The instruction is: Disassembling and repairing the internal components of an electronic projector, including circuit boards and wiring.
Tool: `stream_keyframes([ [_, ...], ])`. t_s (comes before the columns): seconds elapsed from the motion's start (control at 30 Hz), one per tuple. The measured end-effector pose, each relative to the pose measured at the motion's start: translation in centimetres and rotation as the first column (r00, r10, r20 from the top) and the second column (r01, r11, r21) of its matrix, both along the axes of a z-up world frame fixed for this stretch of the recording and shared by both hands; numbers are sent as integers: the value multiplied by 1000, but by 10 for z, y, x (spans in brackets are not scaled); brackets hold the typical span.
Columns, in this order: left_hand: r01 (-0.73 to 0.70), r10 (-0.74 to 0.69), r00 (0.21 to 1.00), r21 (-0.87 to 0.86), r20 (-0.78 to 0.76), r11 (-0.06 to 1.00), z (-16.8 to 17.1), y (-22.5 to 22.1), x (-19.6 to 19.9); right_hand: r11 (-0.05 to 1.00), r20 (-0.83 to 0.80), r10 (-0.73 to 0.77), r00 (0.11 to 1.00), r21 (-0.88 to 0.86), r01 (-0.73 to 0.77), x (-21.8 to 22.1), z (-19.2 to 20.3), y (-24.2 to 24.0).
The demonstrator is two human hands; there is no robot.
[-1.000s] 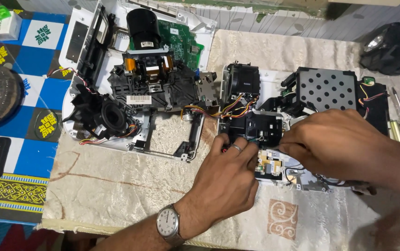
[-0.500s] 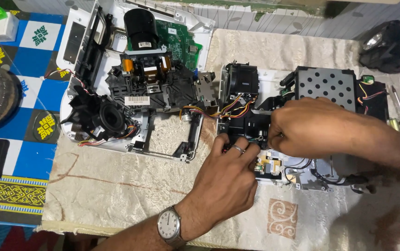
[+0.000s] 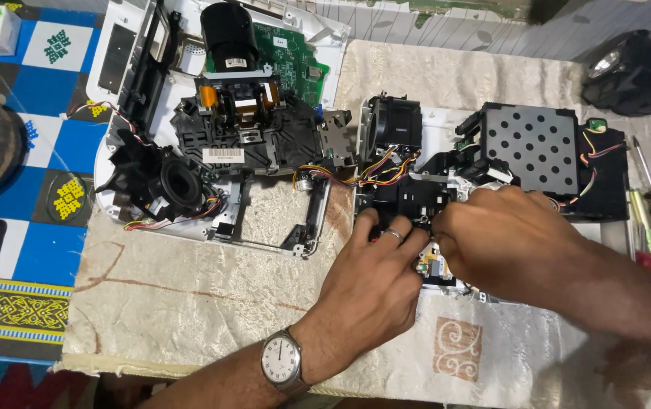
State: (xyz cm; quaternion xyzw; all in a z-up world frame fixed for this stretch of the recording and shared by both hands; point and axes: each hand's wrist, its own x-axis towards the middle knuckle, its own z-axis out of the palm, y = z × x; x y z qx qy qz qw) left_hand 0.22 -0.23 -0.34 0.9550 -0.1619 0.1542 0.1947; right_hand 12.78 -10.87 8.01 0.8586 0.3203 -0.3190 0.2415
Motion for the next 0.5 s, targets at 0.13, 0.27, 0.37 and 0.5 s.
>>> stream_keyframes([
  [0.13,-4,4,999,-9,34,1000,-3,-1,0,999,-81,-27,996,-40,24,9,20,24],
  [0.27,-3,3,999,-3,42,1000,-2,-1,0,995,-124,-4,992,-95,-8,11,26,41],
  [0.37,-9,9,999,-8,42,1000,-2,0,1,996,-120,-32,992,-90,22,2,28,36],
  [0.5,-3,3,1000,37,0,999,-4,-1,2,997,-28,-83,996,-5,83,-4,3,11],
])
